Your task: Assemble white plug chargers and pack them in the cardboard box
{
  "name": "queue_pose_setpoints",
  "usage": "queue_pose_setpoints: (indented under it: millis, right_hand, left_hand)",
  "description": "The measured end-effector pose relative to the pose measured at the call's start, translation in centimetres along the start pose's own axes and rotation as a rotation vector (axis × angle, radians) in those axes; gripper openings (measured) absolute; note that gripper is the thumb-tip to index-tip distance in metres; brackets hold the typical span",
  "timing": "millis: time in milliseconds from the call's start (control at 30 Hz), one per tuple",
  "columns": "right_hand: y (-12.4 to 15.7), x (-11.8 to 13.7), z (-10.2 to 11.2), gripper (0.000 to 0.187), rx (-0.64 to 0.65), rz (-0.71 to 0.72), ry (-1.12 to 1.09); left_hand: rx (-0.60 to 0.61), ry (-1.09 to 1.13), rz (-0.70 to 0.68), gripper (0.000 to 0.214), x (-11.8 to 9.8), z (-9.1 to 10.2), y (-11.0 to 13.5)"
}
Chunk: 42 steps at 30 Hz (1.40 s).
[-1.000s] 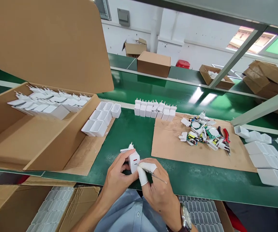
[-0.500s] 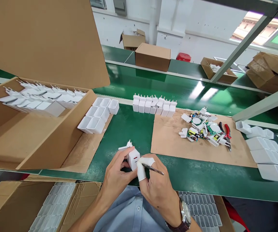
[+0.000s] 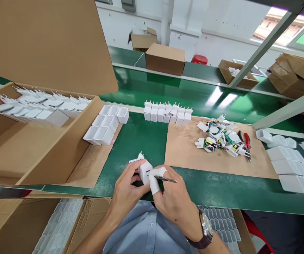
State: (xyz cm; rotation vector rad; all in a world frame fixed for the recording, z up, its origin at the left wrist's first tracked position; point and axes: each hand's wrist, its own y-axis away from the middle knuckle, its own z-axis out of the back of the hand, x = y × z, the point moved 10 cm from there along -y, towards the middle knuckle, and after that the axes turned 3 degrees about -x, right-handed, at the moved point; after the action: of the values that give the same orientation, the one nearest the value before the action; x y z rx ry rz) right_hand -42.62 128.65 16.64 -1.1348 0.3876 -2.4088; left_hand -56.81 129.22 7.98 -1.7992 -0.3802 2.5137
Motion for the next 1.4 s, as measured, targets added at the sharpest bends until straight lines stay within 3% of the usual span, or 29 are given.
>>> queue_pose_setpoints:
  millis: [133, 233, 400, 900, 1267, 1333, 1400]
  right_hand:
    - [1.0, -1.0, 0.7, 0.014, -0.17, -0.054, -0.079]
    - [1.5, -1.4, 0.9, 0.013, -0.22, -0.093, -0.092]
    - [2.0, -2.1, 0.2, 0.016, -0.184, -0.142, -0.138]
    - [2.2, -2.7, -1.1, 0.027, -0.146, -0.134, -0.258]
    - [0.2, -2.1, -1.2, 0.018, 0.097, -0.161, -0.204]
    - [0.1, -2.1, -0.8, 0.016, 0.064, -0.148, -0.229]
    - [0.2, -2.6, 0.4, 0.012, -0.05, -0.139, -0.254]
  left_hand:
    - [-0.016, 0.054, 0.043, 0.047, 0.5, 0.0, -0.3]
    - [-0.009, 0.069, 0.063, 0.049, 0.6, 0.0, -0.3]
    - [0.004, 0.054, 0.111, 0.048, 0.7, 0.0, -0.2]
    - [-0.013, 0.055, 0.089, 0.046, 0.5, 0.1, -0.3]
    - [0.031, 0.038, 0.018, 0.047, 0.6, -0.1, -0.1]
    - [0.026, 0.072, 0.078, 0.05, 1.2, -0.1, -0.1]
    - [0.023, 0.103, 0.138, 0.053, 1.7, -0.1, -0.1]
